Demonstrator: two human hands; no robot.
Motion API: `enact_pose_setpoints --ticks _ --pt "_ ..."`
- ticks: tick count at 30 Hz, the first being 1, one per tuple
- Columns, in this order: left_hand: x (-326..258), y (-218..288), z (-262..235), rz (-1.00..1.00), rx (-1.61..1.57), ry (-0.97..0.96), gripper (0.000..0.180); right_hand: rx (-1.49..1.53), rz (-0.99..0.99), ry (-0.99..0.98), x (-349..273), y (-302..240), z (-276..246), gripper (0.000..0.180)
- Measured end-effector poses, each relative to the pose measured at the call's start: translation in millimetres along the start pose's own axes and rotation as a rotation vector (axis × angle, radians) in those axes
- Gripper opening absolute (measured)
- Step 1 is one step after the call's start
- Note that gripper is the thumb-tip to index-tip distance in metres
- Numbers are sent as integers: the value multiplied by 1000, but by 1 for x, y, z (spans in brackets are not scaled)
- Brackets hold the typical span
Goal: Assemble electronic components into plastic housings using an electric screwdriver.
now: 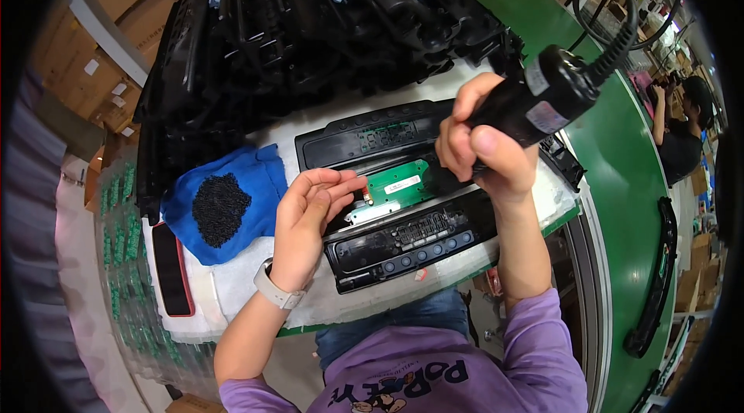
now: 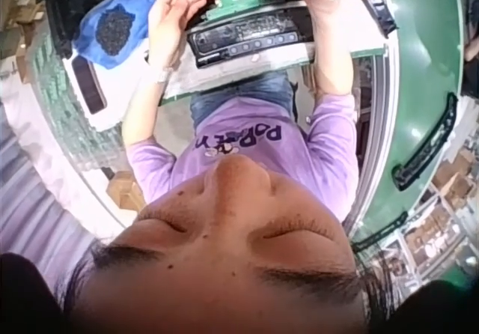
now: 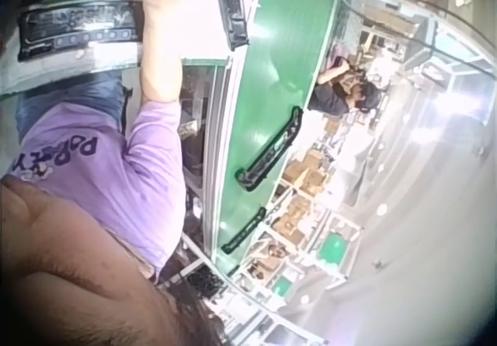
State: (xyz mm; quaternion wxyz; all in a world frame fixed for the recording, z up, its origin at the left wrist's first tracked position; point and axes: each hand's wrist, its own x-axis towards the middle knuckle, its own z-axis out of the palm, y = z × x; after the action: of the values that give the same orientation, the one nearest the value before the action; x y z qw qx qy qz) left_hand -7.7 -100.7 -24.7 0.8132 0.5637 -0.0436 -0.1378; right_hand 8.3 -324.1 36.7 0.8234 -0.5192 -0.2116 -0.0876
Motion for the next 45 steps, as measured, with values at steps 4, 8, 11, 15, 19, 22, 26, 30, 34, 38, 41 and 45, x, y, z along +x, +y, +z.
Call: enact_pose_setpoints --ticks 4,8,11,15,19,22,26,30,34,38,41,45 --pt "-2 -2 -3 -15 40 -20 21 -4 9 5 1 4 4 24" --pt "-2 3 1 2 86 -16 23 -51 -6 32 3 3 4 24" --pt "-1 5 4 -5 124 -4 23 -56 -9 56 3 2 2 22" --pt "1 6 -7 -16 216 -35 19 -127 33 -26 4 9 2 16" --pt "-1 0 -10 -26 316 -92 12 -204 98 1 -1 13 15 18" --pt "4 -15 -14 31 309 -199 15 -129 10 -22 -6 14 11 21" --pt "7 -17 -10 6 192 -233 6 -191 -87 -79 -15 13 15 25" --pt "1 -4 -11 -23 254 -178 10 5 -128 -178 -7 14 9 37" --pt "-2 -5 -8 100 210 -138 13 312 -243 -128 -5 2 4 33" --pt "-5 -3 -1 292 399 -196 11 472 -238 -81 -8 3 0 33" --pt "-4 -7 -1 264 392 -212 10 477 -233 -61 -9 4 2 33" --pt "-3 -4 -4 175 371 -232 8 447 -249 -87 -10 4 9 35"
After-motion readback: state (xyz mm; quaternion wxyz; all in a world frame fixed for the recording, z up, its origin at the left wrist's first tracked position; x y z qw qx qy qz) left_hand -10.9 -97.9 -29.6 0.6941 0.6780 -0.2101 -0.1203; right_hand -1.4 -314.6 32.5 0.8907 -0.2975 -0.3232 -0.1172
